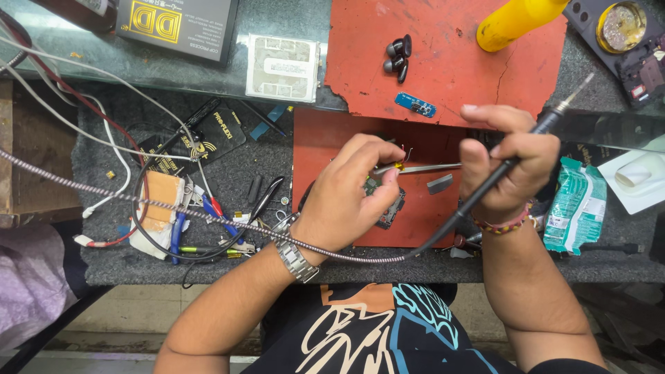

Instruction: The person uses a soldering iron to attach wires to a small blue circuit board. They then connect a small battery pack to the board and continue soldering the connections.

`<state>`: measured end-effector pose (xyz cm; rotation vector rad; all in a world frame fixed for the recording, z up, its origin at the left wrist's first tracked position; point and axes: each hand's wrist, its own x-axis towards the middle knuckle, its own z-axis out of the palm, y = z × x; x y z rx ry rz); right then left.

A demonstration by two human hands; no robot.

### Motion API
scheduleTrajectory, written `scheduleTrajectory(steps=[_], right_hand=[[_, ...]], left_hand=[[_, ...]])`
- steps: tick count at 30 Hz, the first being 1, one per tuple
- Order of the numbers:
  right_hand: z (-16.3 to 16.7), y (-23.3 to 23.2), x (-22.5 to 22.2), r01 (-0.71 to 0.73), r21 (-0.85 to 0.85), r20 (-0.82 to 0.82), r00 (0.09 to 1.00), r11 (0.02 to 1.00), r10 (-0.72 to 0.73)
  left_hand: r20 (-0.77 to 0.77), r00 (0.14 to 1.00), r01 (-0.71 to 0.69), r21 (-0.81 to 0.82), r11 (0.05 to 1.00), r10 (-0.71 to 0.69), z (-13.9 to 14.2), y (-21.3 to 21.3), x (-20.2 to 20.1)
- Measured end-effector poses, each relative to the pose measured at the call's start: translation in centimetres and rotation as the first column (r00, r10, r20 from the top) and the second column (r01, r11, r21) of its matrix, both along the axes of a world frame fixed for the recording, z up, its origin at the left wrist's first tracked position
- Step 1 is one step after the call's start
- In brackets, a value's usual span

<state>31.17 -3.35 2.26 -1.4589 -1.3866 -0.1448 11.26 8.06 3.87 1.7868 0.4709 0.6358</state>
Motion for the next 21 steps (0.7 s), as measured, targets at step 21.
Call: scheduleTrajectory(steps=[21], right_hand=[[2.3, 0.1, -1.6, -0.05, 0.05, 0.481, 0.876, 0.997, 0.02]], left_hand=[[0.214, 0.975, 0.08, -0.08, 0.994, -0.061, -3.7, -0.2, -0.2]])
